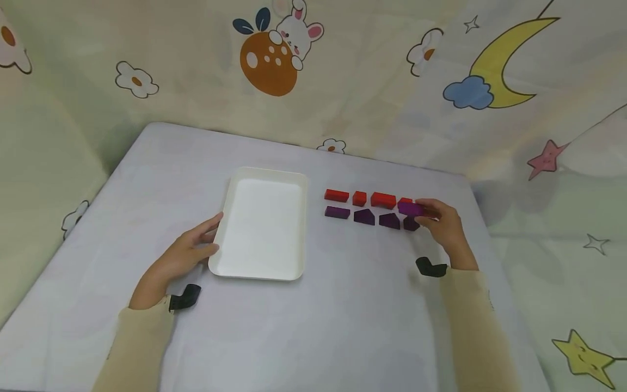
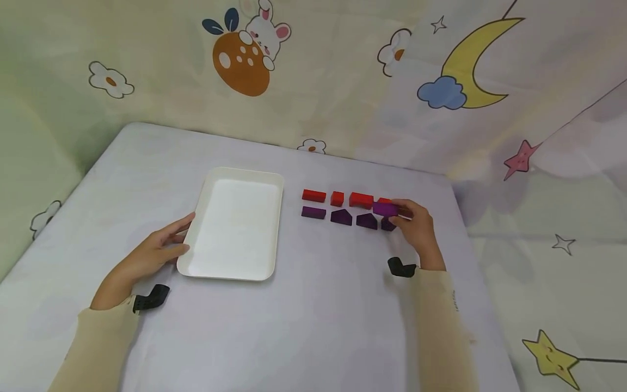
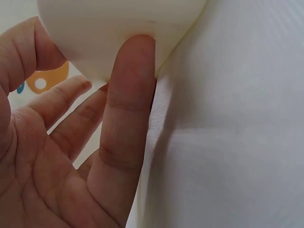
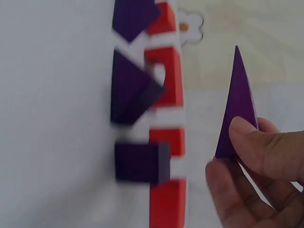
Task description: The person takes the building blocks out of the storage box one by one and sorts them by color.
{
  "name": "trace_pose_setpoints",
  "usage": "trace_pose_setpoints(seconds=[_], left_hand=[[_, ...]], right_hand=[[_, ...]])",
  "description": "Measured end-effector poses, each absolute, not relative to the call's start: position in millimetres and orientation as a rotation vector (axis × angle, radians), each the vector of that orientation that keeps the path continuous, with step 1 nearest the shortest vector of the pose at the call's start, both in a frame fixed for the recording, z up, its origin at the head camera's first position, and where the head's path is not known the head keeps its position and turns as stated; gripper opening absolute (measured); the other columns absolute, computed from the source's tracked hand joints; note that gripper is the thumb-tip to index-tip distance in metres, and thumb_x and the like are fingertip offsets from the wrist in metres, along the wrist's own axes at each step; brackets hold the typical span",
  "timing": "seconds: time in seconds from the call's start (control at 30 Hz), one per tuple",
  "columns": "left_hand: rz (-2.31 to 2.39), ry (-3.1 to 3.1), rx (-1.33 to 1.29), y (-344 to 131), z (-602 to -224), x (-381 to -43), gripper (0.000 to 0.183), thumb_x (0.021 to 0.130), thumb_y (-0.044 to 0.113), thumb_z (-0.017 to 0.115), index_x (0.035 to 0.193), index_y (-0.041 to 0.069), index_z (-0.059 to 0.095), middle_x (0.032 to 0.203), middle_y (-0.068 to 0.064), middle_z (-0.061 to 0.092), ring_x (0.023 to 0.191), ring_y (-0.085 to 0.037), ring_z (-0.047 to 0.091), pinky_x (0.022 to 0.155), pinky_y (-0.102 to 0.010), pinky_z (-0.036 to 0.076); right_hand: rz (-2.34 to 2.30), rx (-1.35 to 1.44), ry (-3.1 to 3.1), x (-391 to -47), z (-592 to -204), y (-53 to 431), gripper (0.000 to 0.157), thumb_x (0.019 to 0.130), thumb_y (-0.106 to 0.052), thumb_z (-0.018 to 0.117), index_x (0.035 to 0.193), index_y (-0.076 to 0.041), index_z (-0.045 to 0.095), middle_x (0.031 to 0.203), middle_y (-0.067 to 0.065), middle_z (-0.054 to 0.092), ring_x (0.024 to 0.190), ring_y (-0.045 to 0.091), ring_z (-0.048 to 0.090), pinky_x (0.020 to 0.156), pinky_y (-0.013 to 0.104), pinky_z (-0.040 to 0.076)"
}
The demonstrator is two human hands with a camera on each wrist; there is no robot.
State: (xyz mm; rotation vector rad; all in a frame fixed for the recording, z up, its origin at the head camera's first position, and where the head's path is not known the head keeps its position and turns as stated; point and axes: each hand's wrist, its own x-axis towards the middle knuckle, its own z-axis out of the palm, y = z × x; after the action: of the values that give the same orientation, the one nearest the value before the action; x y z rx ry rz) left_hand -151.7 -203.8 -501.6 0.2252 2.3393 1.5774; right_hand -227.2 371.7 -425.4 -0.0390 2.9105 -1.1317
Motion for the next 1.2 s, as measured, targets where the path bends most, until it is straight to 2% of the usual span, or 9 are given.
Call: trace_pose_setpoints(seconds=[0.2,0.33,0.4,0.6,0.83,0.93,1.03,1.1,1.2], left_hand=[[1.603,2.322,0.222,-206.0,-500.5,-148.5,0.079,0.106,0.005,0.061,0.174,0.011,0.021,0.172,-0.028,0.031,0.144,-0.050,0.047,0.085,-0.022,0.056],[1.597,2.336,0.241,-206.5,-500.7,-148.4,0.079,0.106,0.004,0.061,0.173,0.008,0.020,0.171,-0.031,0.031,0.143,-0.051,0.049,0.085,-0.023,0.056],[1.592,2.340,0.248,-206.7,-501.1,-148.6,0.079,0.106,0.003,0.061,0.173,0.007,0.020,0.170,-0.031,0.031,0.143,-0.052,0.049,0.085,-0.023,0.056],[1.586,2.340,0.254,-206.7,-504.5,-149.2,0.079,0.106,0.004,0.061,0.173,0.007,0.019,0.170,-0.033,0.031,0.143,-0.053,0.048,0.085,-0.023,0.056],[1.553,2.370,0.253,-208.4,-503.2,-151.0,0.079,0.107,0.005,0.061,0.173,0.007,0.019,0.170,-0.032,0.032,0.141,-0.051,0.050,0.085,-0.020,0.054],[1.460,2.433,0.259,-209.4,-498.5,-149.4,0.079,0.109,0.009,0.061,0.173,0.006,0.016,0.171,-0.031,0.031,0.141,-0.051,0.051,0.093,-0.031,0.057],[1.302,2.544,0.262,-209.7,-489.7,-146.3,0.080,0.113,0.020,0.059,0.174,0.006,0.010,0.172,-0.030,0.030,0.143,-0.053,0.050,0.105,-0.055,0.054],[1.180,2.678,0.273,-209.5,-482.4,-144.5,0.081,0.114,0.028,0.058,0.174,0.005,0.009,0.172,-0.031,0.026,0.147,-0.057,0.043,0.113,-0.069,0.041],[0.948,2.944,0.239,-209.4,-472.3,-141.5,0.087,0.111,0.043,0.060,0.174,0.008,0.012,0.174,-0.032,0.020,0.155,-0.058,0.027,0.119,-0.079,0.018]], right_hand=[[-1.075,0.104,2.976,-227.4,-438.3,402.8,0.049,0.102,0.006,0.068,0.149,0.008,0.056,0.149,0.037,0.056,0.136,0.057,0.056,0.108,0.064,0.049],[-1.017,0.208,2.982,-229.0,-450.2,418.0,0.049,0.101,0.005,0.069,0.148,0.009,0.057,0.150,0.036,0.055,0.135,0.055,0.057,0.097,0.041,0.056],[-0.972,0.242,2.976,-230.0,-455.7,424.3,0.048,0.101,0.005,0.070,0.148,0.008,0.057,0.150,0.036,0.055,0.135,0.054,0.058,0.094,0.038,0.055],[-0.947,0.347,2.887,-234.4,-466.2,434.5,0.052,0.100,0.005,0.068,0.151,0.008,0.054,0.154,0.036,0.051,0.140,0.055,0.051,0.113,0.066,0.043],[-1.013,0.323,2.834,-231.8,-465.1,433.9,0.065,0.101,0.010,0.055,0.163,0.007,0.037,0.162,0.038,0.039,0.145,0.058,0.045,0.115,0.067,0.041],[-0.982,0.306,2.899,-220.1,-462.0,424.7,0.061,0.106,0.001,0.048,0.164,0.008,0.030,0.164,0.040,0.034,0.147,0.060,0.040,0.116,0.069,0.038],[-0.892,0.233,3.019,-202.4,-459.6,408.7,0.057,0.113,-0.012,0.046,0.163,0.009,0.030,0.166,0.040,0.030,0.152,0.060,0.030,0.121,0.072,0.027],[-0.810,0.156,3.094,-189.4,-458.8,395.0,0.061,0.115,-0.023,0.048,0.164,0.007,0.030,0.167,0.041,0.026,0.153,0.063,0.023,0.121,0.078,0.019],[-0.629,0.071,3.178,-170.3,-460.3,373.9,0.075,0.113,-0.045,0.049,0.170,-0.002,0.024,0.172,0.038,0.016,0.154,0.068,0.013,0.115,0.087,0.010]])
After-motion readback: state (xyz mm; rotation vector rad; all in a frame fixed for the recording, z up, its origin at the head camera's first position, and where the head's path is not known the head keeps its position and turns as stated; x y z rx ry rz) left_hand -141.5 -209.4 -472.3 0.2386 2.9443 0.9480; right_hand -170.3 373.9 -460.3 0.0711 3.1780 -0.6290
